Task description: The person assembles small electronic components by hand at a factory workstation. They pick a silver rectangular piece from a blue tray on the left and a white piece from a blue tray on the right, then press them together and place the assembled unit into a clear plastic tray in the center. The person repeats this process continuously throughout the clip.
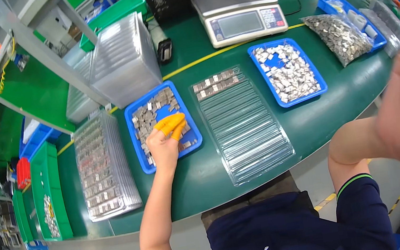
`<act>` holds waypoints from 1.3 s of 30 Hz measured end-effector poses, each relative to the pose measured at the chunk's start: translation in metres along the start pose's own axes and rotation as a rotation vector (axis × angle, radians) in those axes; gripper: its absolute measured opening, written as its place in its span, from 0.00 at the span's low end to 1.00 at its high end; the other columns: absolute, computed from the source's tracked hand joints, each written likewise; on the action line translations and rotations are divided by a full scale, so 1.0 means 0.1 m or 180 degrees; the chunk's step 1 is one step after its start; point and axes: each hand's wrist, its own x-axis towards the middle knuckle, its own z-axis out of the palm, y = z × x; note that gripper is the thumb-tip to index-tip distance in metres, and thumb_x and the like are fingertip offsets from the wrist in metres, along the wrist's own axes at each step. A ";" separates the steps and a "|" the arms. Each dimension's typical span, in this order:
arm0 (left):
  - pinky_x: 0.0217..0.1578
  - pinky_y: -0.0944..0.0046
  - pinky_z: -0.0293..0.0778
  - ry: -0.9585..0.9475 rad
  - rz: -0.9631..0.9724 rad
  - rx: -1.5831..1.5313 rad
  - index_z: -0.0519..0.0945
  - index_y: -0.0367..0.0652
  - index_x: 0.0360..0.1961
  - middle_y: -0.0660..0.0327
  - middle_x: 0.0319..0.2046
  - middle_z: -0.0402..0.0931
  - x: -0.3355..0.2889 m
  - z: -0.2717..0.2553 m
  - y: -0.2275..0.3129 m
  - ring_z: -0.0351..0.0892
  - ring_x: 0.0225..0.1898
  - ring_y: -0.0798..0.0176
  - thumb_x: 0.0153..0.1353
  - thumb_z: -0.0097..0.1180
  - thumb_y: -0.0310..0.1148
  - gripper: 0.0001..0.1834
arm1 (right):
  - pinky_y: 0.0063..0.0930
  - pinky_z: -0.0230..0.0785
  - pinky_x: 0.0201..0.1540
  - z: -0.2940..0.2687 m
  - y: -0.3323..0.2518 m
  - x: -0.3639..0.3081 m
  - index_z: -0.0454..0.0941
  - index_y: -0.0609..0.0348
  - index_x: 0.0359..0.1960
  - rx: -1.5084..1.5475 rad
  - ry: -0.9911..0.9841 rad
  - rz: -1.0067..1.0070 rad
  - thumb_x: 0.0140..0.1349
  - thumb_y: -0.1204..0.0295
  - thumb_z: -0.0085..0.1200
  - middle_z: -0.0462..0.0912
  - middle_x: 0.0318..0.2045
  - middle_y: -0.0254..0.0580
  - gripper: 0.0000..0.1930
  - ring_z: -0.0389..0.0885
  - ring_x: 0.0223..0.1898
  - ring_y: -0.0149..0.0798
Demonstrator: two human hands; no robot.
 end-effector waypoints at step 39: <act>0.42 0.70 0.74 -0.1020 -0.1619 -0.1065 0.77 0.32 0.37 0.58 0.35 0.79 0.12 0.34 0.12 0.79 0.36 0.67 0.50 0.60 0.21 0.12 | 0.20 0.71 0.43 -1.16 1.43 -1.80 0.79 0.65 0.39 -0.2123 -0.0445 0.4554 0.51 0.77 0.60 0.82 0.36 0.42 0.13 0.80 0.36 0.30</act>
